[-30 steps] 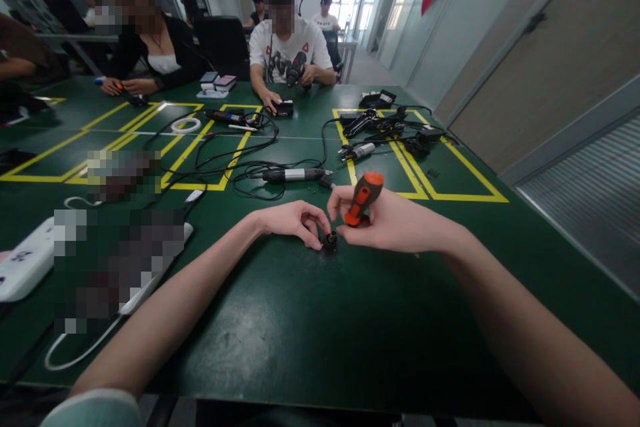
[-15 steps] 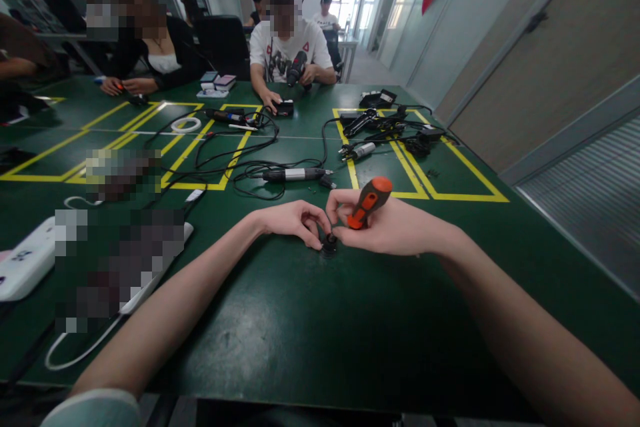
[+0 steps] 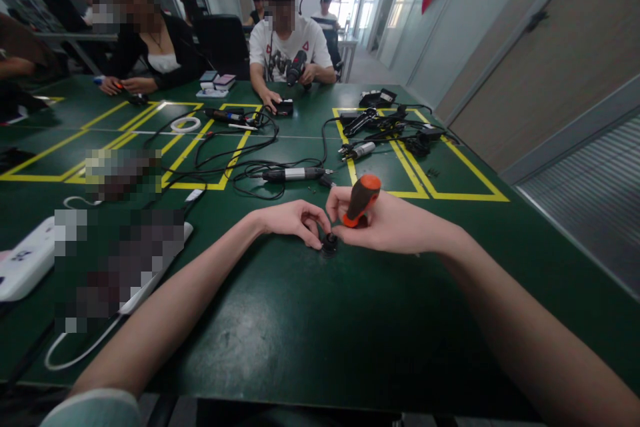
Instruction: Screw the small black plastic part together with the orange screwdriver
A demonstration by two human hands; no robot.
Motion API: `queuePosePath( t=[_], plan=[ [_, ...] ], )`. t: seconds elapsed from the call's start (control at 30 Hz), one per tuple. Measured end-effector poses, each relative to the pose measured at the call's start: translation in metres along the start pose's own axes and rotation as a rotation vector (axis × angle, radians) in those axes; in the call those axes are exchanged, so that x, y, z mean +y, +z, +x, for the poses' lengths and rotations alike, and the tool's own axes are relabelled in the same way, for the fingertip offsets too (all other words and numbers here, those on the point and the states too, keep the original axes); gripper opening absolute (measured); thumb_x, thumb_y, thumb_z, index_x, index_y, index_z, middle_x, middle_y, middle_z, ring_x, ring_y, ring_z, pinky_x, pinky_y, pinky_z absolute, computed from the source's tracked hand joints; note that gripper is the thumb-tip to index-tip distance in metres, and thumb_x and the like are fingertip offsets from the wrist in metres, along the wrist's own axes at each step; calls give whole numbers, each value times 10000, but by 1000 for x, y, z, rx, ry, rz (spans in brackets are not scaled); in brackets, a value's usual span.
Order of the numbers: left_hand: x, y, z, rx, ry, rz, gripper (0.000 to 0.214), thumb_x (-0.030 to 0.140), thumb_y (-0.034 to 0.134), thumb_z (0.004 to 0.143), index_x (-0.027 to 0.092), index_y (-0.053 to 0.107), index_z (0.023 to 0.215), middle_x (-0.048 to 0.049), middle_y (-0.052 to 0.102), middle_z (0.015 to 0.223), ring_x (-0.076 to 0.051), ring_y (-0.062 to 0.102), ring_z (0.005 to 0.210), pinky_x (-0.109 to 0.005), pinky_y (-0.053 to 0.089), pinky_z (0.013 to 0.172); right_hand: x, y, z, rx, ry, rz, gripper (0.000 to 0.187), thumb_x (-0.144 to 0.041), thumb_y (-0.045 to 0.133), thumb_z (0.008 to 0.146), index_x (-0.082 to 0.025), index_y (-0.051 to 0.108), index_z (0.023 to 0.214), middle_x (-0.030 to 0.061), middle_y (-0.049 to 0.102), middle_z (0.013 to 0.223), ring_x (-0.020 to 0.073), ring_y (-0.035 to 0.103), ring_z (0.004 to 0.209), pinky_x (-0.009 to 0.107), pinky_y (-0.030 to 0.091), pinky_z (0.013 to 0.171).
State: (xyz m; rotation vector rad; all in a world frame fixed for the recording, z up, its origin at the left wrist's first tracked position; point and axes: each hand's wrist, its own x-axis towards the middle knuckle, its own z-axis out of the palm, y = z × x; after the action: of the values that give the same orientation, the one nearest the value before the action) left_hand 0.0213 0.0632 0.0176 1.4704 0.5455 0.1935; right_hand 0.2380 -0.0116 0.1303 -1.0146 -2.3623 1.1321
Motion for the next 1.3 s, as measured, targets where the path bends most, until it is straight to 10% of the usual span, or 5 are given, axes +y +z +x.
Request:
queuePosePath(
  t=[1.3],
  plan=[
    [2, 1, 0, 14, -17, 0, 464, 351, 1018, 571, 151, 750, 892, -14, 784, 762, -122, 720, 676, -234, 558, 715, -2, -3, -2, 21, 15, 12, 132, -189, 642, 793, -207, 576, 906, -48, 537, 715, 120, 479, 634, 240, 393, 599]
  ],
)
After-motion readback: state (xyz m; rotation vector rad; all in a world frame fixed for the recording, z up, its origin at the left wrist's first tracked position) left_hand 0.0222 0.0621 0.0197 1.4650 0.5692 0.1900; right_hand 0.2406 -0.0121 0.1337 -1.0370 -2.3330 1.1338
